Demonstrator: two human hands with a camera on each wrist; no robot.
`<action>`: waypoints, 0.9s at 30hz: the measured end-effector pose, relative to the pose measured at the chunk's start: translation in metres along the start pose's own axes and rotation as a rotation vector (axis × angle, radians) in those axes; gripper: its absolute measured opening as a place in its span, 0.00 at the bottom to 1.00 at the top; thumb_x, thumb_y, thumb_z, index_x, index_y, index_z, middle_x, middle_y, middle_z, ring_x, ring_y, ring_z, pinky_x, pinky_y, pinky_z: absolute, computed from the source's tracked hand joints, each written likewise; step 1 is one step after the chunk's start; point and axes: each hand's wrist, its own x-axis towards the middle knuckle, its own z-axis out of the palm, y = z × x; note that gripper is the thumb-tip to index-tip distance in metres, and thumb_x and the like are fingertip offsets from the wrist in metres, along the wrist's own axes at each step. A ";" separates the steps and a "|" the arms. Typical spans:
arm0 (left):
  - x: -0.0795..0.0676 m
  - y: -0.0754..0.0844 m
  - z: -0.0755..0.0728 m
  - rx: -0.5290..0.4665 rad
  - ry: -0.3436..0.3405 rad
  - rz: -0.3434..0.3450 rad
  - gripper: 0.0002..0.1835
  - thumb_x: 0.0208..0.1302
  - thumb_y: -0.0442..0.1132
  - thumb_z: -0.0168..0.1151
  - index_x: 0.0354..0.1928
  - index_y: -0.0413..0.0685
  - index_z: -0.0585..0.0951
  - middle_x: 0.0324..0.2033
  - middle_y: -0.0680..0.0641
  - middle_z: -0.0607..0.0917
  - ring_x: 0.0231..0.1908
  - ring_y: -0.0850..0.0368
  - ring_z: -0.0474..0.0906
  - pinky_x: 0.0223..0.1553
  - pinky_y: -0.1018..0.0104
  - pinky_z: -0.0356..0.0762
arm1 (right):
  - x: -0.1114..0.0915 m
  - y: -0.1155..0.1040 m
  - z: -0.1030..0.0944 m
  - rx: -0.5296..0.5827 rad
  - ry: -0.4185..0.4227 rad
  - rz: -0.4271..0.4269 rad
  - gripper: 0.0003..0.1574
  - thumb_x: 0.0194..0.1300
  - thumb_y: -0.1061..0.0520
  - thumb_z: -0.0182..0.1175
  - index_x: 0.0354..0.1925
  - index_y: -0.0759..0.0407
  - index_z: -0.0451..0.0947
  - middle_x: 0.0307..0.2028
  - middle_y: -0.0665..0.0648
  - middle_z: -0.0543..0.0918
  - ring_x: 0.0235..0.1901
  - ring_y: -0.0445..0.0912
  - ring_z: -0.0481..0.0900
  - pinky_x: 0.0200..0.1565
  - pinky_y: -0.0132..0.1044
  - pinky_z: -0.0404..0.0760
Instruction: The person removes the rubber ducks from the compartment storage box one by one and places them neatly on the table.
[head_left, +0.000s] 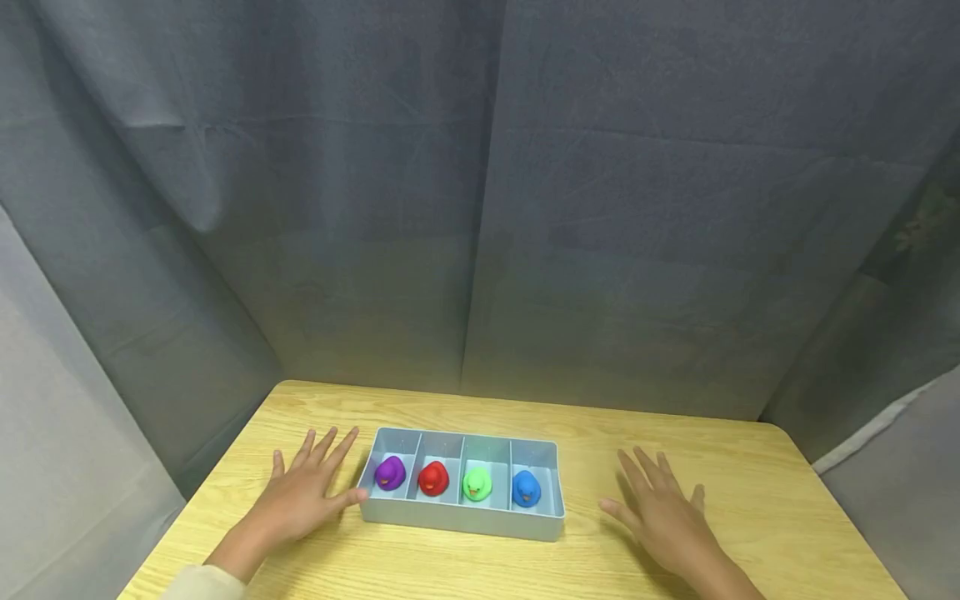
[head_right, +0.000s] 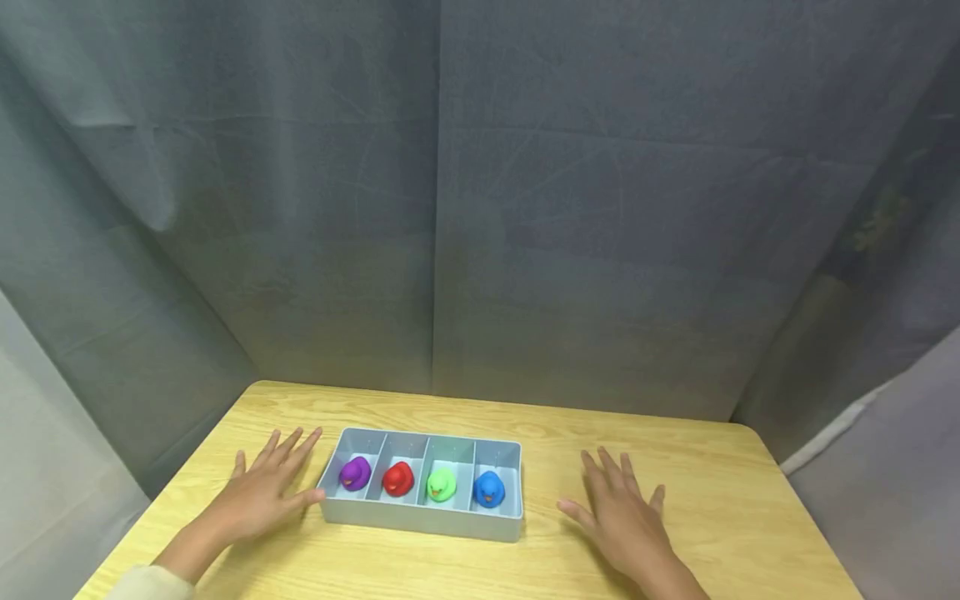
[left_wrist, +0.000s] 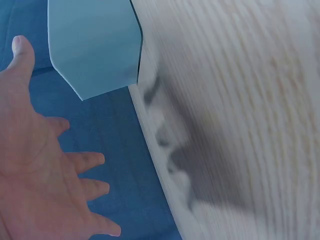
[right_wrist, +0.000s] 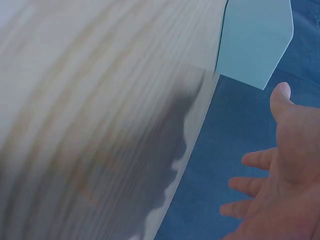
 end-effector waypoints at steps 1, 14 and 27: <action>0.001 0.000 0.000 0.001 0.000 0.000 0.50 0.65 0.75 0.56 0.83 0.66 0.53 0.79 0.37 0.57 0.78 0.27 0.45 0.63 0.13 0.33 | 0.001 -0.001 0.000 0.003 0.000 0.002 0.54 0.71 0.25 0.53 0.80 0.56 0.58 0.78 0.69 0.58 0.75 0.75 0.50 0.55 0.91 0.43; 0.007 0.006 0.007 -0.009 -0.018 0.017 0.49 0.67 0.73 0.57 0.83 0.63 0.53 0.79 0.39 0.57 0.78 0.28 0.45 0.64 0.14 0.33 | 0.010 -0.020 0.002 0.023 0.020 -0.030 0.52 0.73 0.25 0.51 0.79 0.56 0.60 0.78 0.68 0.59 0.76 0.73 0.51 0.58 0.89 0.44; 0.014 0.012 0.016 -0.026 -0.055 0.034 0.48 0.69 0.72 0.55 0.83 0.64 0.52 0.79 0.39 0.59 0.78 0.29 0.47 0.64 0.14 0.34 | 0.020 -0.048 0.008 0.122 -0.006 -0.054 0.49 0.73 0.30 0.56 0.79 0.56 0.60 0.77 0.67 0.61 0.77 0.71 0.53 0.62 0.86 0.44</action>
